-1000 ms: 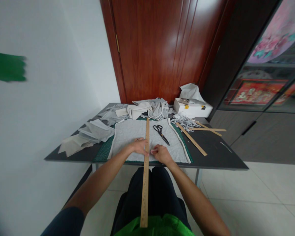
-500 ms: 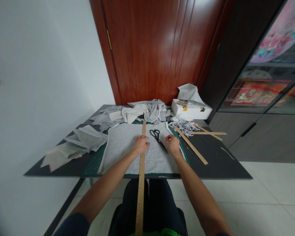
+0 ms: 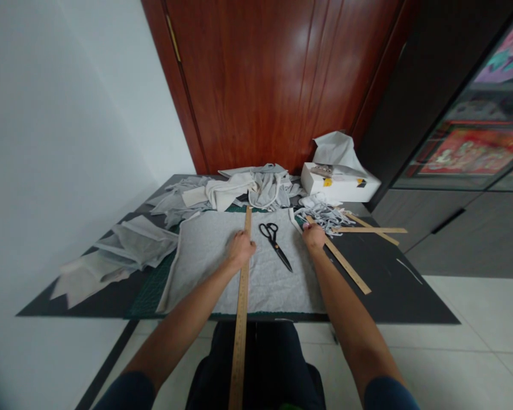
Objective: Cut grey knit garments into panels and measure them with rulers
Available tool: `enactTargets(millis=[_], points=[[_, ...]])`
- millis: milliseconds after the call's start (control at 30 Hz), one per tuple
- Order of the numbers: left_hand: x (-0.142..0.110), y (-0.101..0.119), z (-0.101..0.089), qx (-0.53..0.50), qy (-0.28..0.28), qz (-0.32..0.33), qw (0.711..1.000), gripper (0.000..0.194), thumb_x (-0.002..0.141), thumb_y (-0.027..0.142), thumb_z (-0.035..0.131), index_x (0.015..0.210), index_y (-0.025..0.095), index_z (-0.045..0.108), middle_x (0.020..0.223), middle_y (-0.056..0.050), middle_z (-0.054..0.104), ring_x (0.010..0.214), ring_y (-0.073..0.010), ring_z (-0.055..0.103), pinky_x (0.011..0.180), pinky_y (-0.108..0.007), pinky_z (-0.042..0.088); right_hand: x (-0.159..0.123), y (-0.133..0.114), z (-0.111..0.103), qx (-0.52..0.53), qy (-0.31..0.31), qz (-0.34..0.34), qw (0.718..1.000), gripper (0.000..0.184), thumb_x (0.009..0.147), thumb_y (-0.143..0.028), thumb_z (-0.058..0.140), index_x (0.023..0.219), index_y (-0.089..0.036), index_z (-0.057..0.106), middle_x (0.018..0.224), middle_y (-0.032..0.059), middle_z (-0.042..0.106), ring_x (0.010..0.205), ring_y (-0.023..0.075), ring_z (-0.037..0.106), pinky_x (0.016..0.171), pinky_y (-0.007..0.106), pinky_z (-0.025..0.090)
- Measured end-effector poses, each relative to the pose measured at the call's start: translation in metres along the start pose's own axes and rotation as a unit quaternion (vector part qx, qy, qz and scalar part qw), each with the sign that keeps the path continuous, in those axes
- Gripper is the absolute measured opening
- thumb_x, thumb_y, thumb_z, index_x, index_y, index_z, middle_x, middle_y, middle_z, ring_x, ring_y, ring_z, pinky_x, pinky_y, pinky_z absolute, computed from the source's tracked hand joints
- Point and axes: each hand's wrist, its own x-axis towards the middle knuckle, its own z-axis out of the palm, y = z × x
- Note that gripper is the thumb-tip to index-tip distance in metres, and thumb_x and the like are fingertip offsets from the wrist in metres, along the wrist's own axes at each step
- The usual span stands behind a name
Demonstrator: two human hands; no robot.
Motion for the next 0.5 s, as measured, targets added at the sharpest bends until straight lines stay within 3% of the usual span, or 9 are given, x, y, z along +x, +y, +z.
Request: enactTargets(millis=[200,333,500], points=[[0.000,-0.003,-0.008,-0.002,-0.021,-0.093,0.995,0.038,0.096,0.027,0.059,0.129,0.009,0.059,0.121,-0.021,0.075,0.114,-0.0313,0.074,0.092,-0.036,0.058,-0.009,-0.004,-0.005,-0.026,-0.006,-0.023,0.999,0.041,0.102,-0.024,0.048,0.124,0.001,0.072,0.119,0.0303,0.073,0.118,0.0353,0.071,0.098,0.039,0.052],[0.002,-0.005,-0.008,-0.001,-0.040,-0.095,0.995,0.042,0.092,0.029,0.061,0.130,0.012,0.059,0.117,-0.020,0.077,0.111,-0.0324,0.076,0.087,-0.036,0.059,-0.031,-0.012,-0.004,-0.039,0.017,-0.075,0.996,0.040,0.094,-0.016,0.056,0.129,-0.002,0.070,0.130,0.0294,0.068,0.126,0.0345,0.066,0.105,0.040,0.049],[0.003,-0.005,-0.006,-0.009,-0.041,-0.097,0.994,0.051,0.085,0.032,0.069,0.131,0.011,0.063,0.119,-0.021,0.078,0.112,-0.0335,0.076,0.087,-0.036,0.060,-0.070,-0.038,0.007,-0.012,-0.033,-0.155,0.987,0.032,0.091,-0.018,0.063,0.119,-0.012,0.078,0.115,0.0160,0.078,0.111,0.0245,0.073,0.099,0.027,0.051]])
